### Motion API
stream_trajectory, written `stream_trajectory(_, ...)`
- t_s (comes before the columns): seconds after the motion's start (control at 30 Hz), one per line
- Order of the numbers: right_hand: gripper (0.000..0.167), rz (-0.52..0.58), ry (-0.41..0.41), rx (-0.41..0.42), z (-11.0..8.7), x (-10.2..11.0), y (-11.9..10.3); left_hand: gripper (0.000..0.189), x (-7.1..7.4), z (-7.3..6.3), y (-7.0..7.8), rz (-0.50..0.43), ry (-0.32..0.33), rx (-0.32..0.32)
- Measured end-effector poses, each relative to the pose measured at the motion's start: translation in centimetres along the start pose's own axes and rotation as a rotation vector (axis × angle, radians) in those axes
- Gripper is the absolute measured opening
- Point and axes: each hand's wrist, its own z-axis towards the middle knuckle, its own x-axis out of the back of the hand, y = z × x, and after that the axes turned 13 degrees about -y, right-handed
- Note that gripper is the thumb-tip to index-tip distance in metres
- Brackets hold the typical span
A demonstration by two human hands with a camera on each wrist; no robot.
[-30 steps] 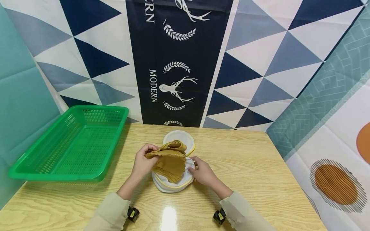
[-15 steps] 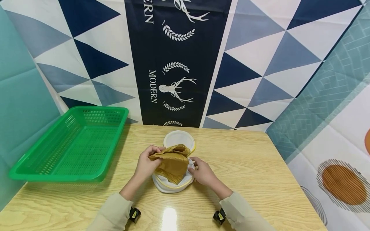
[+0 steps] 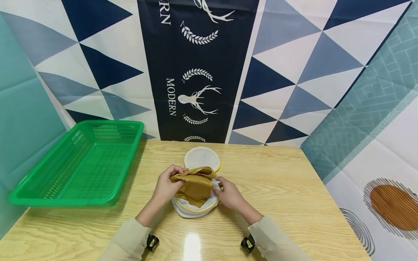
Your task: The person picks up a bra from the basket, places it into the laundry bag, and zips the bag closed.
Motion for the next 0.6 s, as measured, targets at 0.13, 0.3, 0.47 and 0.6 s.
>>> stream_trajectory(0.13,0.040,-0.005,-0.002,0.003,0.0,0.1,0.1,0.019,-0.1,-0.2,0.9,0.026,-0.006,0.018)
stream_trajectory(0.3,0.039,-0.004,-0.008,0.012,0.0,0.1,0.2,0.024,-0.1,0.4,-0.5,0.090,-0.001,0.007)
stream_trajectory(0.47,0.037,0.021,-0.001,0.021,0.1,0.1,0.3,0.029,-0.1,0.5,-0.3,0.187,-0.003,-0.006)
stream_trajectory(0.6,0.036,0.040,-0.007,0.012,0.2,0.2,0.3,0.029,0.0,0.5,0.0,0.255,-0.016,0.004)
